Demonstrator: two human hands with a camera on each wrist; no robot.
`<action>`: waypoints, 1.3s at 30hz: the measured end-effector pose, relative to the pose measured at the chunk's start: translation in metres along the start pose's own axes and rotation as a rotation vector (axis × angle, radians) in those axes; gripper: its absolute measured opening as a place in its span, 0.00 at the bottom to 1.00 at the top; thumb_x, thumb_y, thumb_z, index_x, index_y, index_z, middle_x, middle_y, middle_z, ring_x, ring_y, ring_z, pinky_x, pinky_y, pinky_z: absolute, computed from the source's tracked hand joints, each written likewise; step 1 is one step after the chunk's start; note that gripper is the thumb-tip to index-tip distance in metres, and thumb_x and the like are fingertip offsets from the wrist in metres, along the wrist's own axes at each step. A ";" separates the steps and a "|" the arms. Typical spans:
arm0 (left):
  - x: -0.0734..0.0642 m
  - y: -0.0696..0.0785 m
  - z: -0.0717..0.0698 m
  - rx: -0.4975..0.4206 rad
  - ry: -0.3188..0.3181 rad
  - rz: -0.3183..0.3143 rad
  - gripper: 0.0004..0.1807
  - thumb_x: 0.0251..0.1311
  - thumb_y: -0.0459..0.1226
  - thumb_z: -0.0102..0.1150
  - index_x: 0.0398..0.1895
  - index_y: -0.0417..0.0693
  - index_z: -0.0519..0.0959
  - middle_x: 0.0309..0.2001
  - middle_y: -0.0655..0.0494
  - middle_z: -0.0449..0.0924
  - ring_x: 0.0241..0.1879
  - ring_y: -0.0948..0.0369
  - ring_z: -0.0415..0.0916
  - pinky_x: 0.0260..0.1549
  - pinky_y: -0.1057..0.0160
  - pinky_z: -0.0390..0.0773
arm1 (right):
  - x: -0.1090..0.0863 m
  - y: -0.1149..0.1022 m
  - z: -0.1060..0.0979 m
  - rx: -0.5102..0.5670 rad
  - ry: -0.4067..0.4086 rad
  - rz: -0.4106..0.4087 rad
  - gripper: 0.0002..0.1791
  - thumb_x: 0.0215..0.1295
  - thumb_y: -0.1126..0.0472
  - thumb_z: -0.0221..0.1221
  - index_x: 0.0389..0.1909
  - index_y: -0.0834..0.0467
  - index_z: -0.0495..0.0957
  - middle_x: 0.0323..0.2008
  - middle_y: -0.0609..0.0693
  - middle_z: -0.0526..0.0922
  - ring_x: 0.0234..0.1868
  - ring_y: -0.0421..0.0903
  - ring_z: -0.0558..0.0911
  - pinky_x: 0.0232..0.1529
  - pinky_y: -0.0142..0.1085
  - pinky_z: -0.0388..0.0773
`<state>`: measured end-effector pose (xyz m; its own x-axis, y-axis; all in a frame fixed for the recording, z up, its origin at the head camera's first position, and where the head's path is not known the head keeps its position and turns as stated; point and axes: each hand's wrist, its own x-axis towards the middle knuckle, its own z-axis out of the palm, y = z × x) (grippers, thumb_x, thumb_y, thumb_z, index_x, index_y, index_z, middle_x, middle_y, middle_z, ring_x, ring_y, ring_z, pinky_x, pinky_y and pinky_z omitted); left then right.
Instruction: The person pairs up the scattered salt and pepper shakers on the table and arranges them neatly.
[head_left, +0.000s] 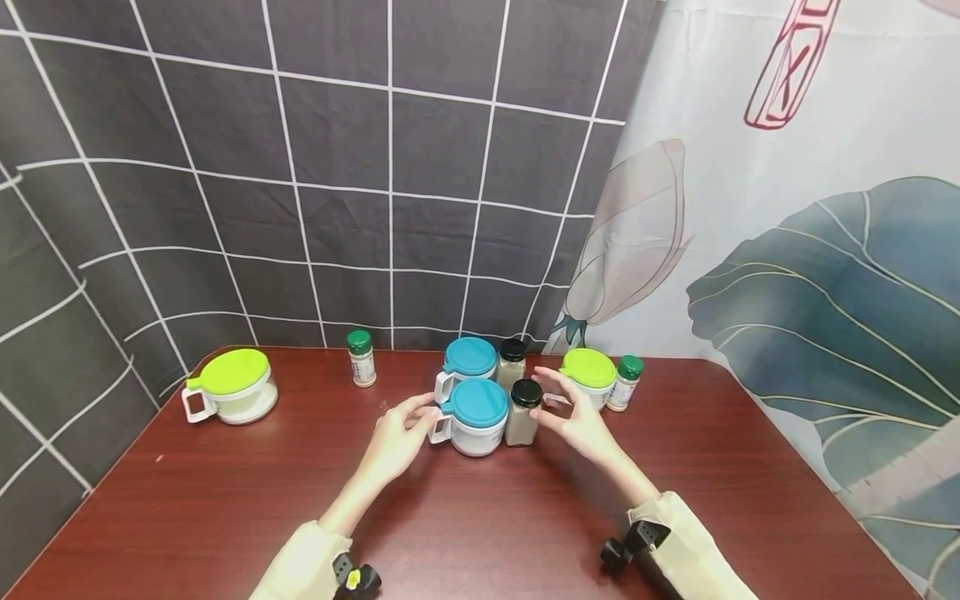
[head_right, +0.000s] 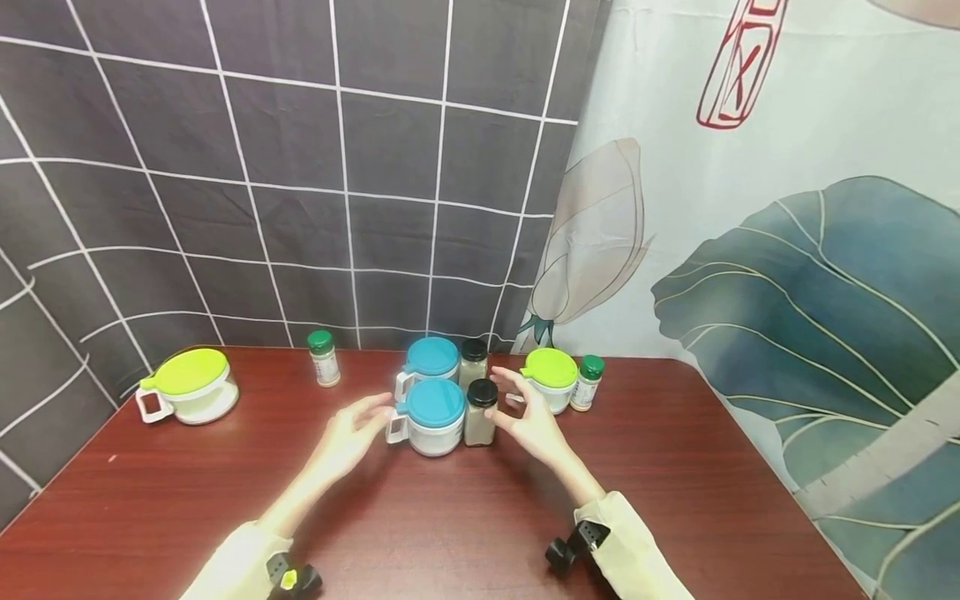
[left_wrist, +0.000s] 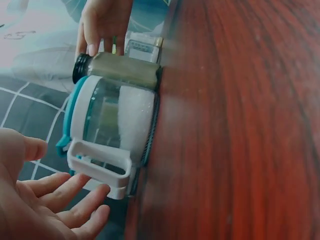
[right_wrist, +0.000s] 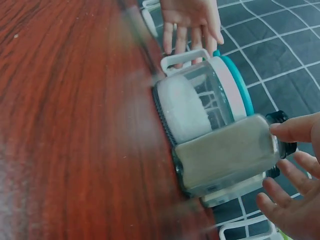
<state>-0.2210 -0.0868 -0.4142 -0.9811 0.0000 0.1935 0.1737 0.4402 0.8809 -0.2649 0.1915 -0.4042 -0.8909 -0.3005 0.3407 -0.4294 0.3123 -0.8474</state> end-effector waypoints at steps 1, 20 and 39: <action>0.000 0.000 -0.002 0.000 0.004 0.003 0.20 0.66 0.37 0.55 0.59 0.40 0.75 0.49 0.42 0.83 0.50 0.48 0.82 0.53 0.49 0.77 | 0.000 -0.001 0.000 -0.010 0.005 -0.003 0.34 0.57 0.70 0.64 0.65 0.63 0.65 0.62 0.66 0.72 0.63 0.61 0.71 0.61 0.58 0.67; -0.006 -0.002 -0.032 -0.068 0.055 -0.012 0.16 0.66 0.36 0.55 0.55 0.42 0.77 0.48 0.42 0.84 0.46 0.51 0.83 0.50 0.52 0.78 | 0.005 -0.045 0.013 -0.122 0.112 -0.135 0.31 0.54 0.71 0.66 0.61 0.62 0.70 0.55 0.63 0.78 0.57 0.60 0.76 0.56 0.57 0.71; -0.013 -0.004 -0.062 -0.105 0.114 -0.036 0.15 0.69 0.37 0.51 0.54 0.41 0.77 0.50 0.39 0.82 0.46 0.46 0.82 0.38 0.66 0.81 | 0.024 -0.053 0.041 -0.173 0.136 -0.200 0.31 0.51 0.68 0.68 0.59 0.55 0.73 0.53 0.57 0.80 0.56 0.51 0.75 0.53 0.49 0.71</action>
<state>-0.2039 -0.1440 -0.3931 -0.9719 -0.1182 0.2037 0.1527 0.3422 0.9272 -0.2576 0.1314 -0.3679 -0.7925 -0.2520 0.5553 -0.6071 0.4118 -0.6796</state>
